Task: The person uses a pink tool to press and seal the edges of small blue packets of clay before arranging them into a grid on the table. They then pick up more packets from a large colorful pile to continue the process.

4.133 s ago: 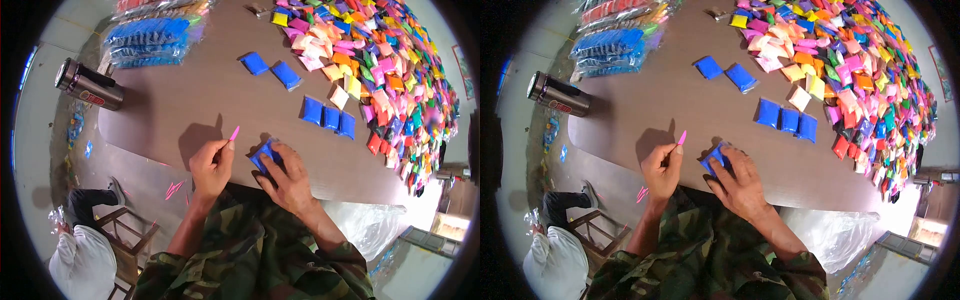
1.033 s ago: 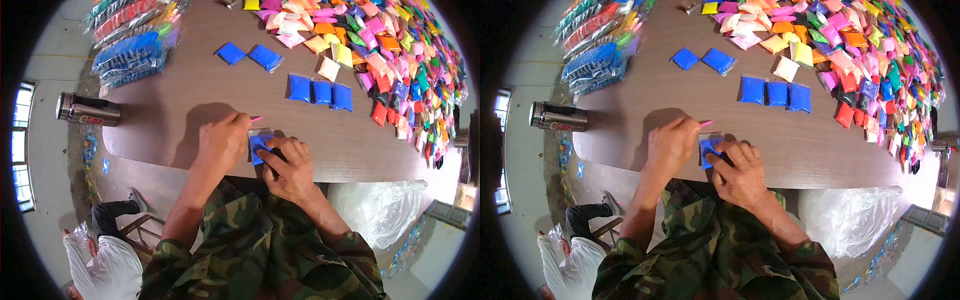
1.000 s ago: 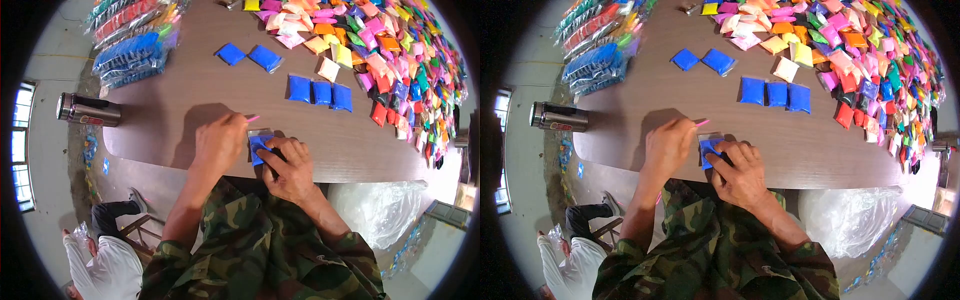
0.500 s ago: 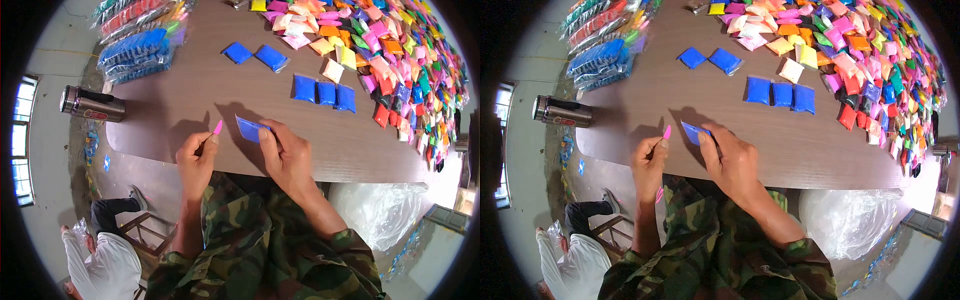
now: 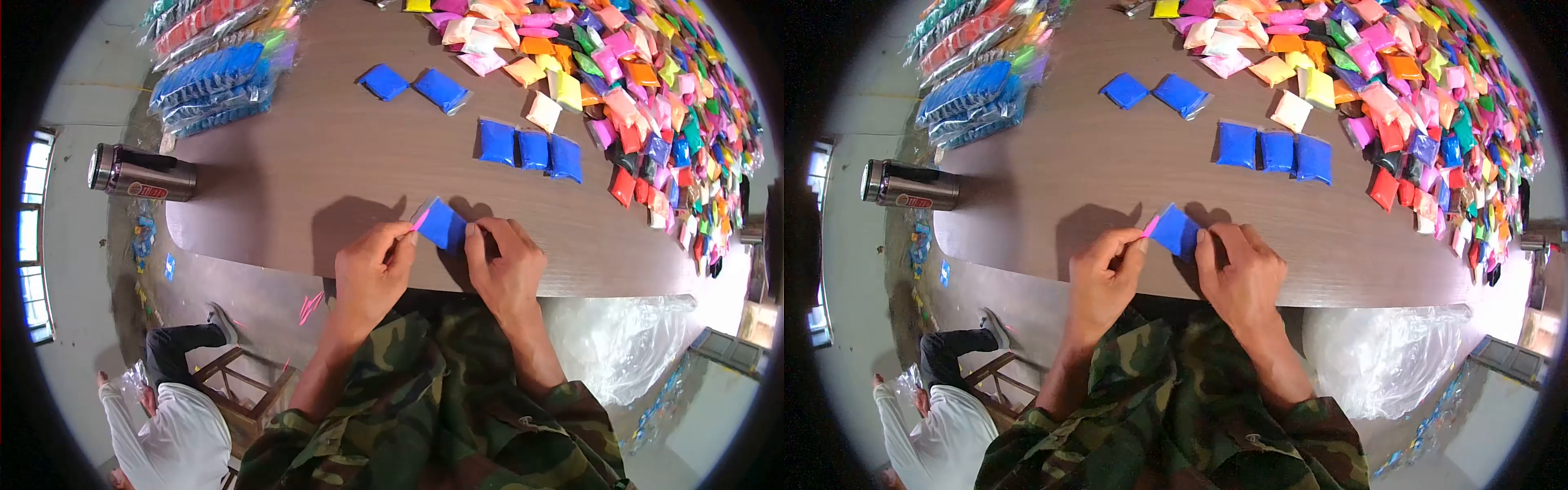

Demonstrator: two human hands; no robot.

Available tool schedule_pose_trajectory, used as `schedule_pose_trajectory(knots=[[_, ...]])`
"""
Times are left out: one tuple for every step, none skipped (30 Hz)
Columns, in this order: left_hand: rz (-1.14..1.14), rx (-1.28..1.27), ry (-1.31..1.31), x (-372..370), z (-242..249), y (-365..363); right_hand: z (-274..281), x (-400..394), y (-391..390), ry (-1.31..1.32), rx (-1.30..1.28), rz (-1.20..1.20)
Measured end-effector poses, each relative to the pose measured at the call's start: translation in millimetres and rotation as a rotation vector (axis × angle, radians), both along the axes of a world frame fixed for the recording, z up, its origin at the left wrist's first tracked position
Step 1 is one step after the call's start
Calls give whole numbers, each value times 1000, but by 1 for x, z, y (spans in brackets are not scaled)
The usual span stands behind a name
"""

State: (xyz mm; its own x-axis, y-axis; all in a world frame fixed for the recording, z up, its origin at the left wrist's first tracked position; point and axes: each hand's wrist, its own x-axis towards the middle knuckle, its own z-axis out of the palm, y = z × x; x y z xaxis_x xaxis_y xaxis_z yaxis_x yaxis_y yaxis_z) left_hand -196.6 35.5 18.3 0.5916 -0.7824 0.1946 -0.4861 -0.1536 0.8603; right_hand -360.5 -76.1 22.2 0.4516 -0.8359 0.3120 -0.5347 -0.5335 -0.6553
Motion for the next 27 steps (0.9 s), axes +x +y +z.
schedule_pose_trajectory(knots=[[-18,6,-35,-1,-3,-2,-1,-2,0,-27,-13,15],[-38,12,-72,-2,-5,-4,0,-2,-1,-37,-93,84],[-46,54,-130,-1,-6,-5,2,-1,-3,-47,-173,152],[-45,83,-193,1,-5,-5,2,-1,-5,-57,-253,219],[-45,110,-257,3,-3,-6,-2,-1,-2,-23,-220,275],[-45,138,-323,6,-2,-7,-6,-2,-3,-23,-215,283],[-40,166,-336,11,-3,-8,-8,-2,-4,-25,-211,293],[-32,193,-351,17,-3,-11,-10,-2,-4,-28,-207,304],[-25,220,-367,21,-3,-13,-10,-1,-4,-26,-222,300],[-36,175,-351,22,-1,-16,-11,-1,-4,-24,-239,293],[-47,134,-332,22,2,-19,-11,-1,-3,-18,-253,287],[-59,92,-312,21,4,-21,-12,-2,-4,-23,-255,286],[-100,88,-327,17,8,-22,-14,-2,-4,-28,-255,285],[-141,85,-341,12,12,-23,-15,-3,-3,-33,-253,284],[-180,80,-357,9,13,-24,-16,-3,-3,-36,-249,279],[-198,129,-389,10,13,-25,-18,-3,-2,-39,-246,275],[-215,178,-421,12,13,-27,-18,-3,-2,-43,-244,272],[-233,225,-454,15,14,-31,-16,-1,-2,-45,-238,270],[-233,244,-485,21,12,-35,-12,-1,-1,-47,-231,266],[-230,262,-515,29,8,-40,-10,-1,-1,-49,-227,263],[-225,279,-545,33,9,-44,-9,-1,-1,-48,-230,262],[-222,256,-544,34,13,-44,-9,0,-1,-48,-236,262],[-220,234,-542,35,19,-45,-10,-1,-1,-48,-239,261],[-222,216,-537,34,23,-45,-13,-1,-1,-48,-243,257],[-266,196,-502,30,23,-44,-16,-2,0,-48,-246,254],[-308,175,-469,24,23,-43,-17,-2,0,-49,-250,251],[-350,154,-434,21,23,-42,-17,-1,0,-50,-243,247]])
